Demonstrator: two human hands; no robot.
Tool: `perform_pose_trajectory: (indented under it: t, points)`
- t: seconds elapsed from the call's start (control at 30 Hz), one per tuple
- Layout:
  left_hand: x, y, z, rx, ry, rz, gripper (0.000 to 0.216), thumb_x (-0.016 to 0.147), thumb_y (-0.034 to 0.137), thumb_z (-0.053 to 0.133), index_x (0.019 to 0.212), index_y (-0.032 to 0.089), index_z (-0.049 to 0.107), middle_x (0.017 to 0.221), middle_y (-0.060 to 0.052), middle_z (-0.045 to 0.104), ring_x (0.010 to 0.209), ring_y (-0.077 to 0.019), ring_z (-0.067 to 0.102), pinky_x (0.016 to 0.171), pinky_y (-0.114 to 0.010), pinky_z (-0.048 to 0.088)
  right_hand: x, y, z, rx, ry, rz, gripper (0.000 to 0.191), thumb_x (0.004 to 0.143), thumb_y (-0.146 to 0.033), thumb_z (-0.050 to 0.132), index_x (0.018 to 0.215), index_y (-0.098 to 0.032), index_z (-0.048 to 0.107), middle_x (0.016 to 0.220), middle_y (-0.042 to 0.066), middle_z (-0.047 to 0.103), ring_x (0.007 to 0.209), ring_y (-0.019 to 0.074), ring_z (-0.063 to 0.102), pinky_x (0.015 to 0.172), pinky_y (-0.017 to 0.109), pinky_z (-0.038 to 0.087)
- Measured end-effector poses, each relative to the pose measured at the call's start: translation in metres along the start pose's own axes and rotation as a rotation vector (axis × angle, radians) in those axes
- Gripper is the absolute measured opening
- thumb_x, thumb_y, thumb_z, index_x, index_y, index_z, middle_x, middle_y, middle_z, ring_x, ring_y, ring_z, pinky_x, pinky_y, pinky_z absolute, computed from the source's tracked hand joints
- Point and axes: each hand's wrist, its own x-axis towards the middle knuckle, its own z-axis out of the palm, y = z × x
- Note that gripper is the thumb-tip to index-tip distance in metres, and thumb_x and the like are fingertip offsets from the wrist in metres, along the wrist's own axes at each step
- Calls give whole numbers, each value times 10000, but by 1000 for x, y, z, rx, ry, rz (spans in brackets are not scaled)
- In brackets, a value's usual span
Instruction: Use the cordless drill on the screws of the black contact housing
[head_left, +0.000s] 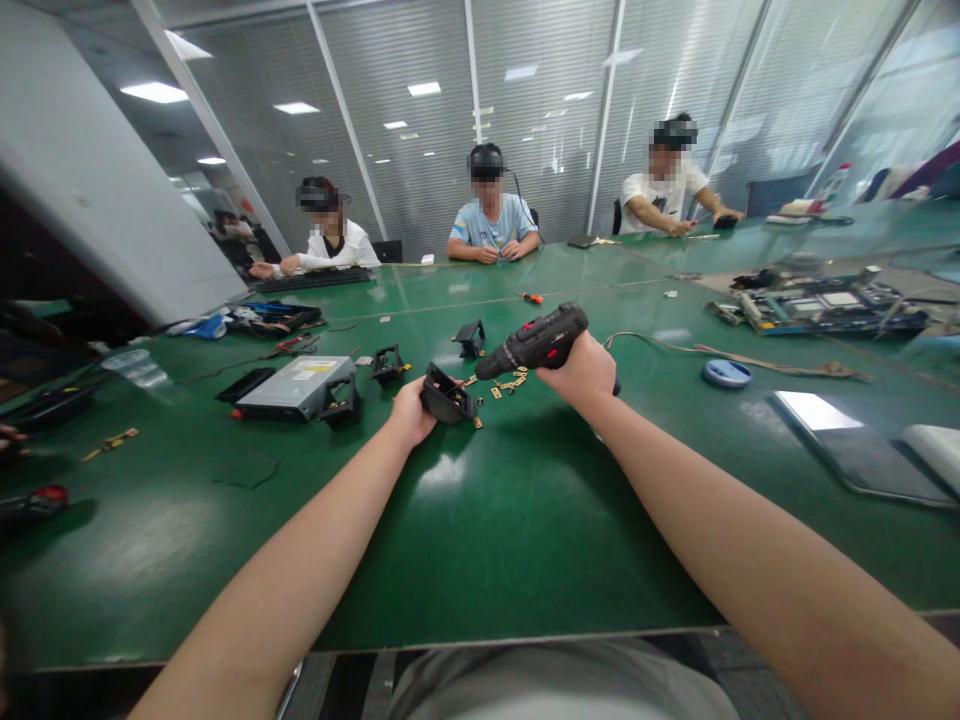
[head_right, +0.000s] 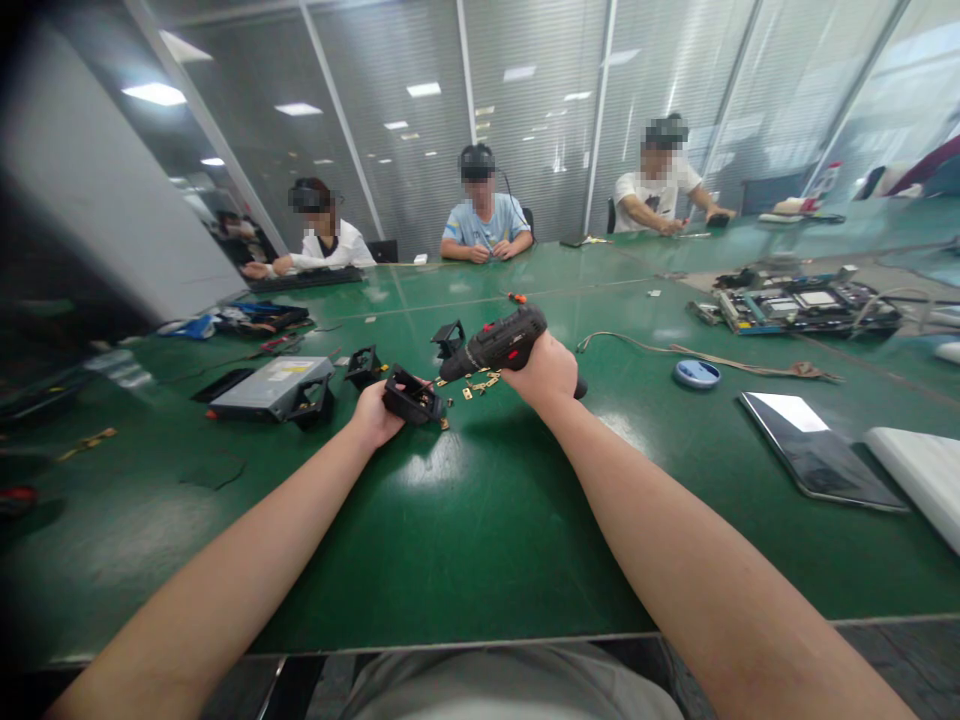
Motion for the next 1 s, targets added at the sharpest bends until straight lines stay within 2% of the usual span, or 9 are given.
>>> perform_pose_trajectory:
  t: [0.57, 0.8, 1.0]
  points:
    - [1, -1, 1, -11, 25, 6, 293, 814, 217, 548, 937, 99, 788, 914, -176, 793, 895, -307, 756, 935, -458, 616, 0, 1, 1, 5, -4, 1, 611, 693, -490, 816, 1190, -190, 625, 1084, 155, 777, 991, 392, 751, 833, 479, 577]
    - [-1, 0, 2, 1, 27, 9, 282, 837, 219, 543, 870, 85, 789, 937, -195, 798, 883, -299, 757, 912, -430, 625, -1, 1, 0, -6, 7, -9, 596, 701, -490, 809, 1181, -189, 626, 1075, 154, 781, 975, 393, 755, 813, 466, 580]
    - [-1, 0, 3, 1, 37, 1, 300, 811, 210, 551, 936, 94, 798, 919, -175, 800, 887, -303, 761, 919, -451, 625, -1, 2, 1, -5, 2, -7, 576, 713, -481, 797, 1176, -190, 618, 1093, 161, 777, 988, 391, 749, 825, 466, 575]
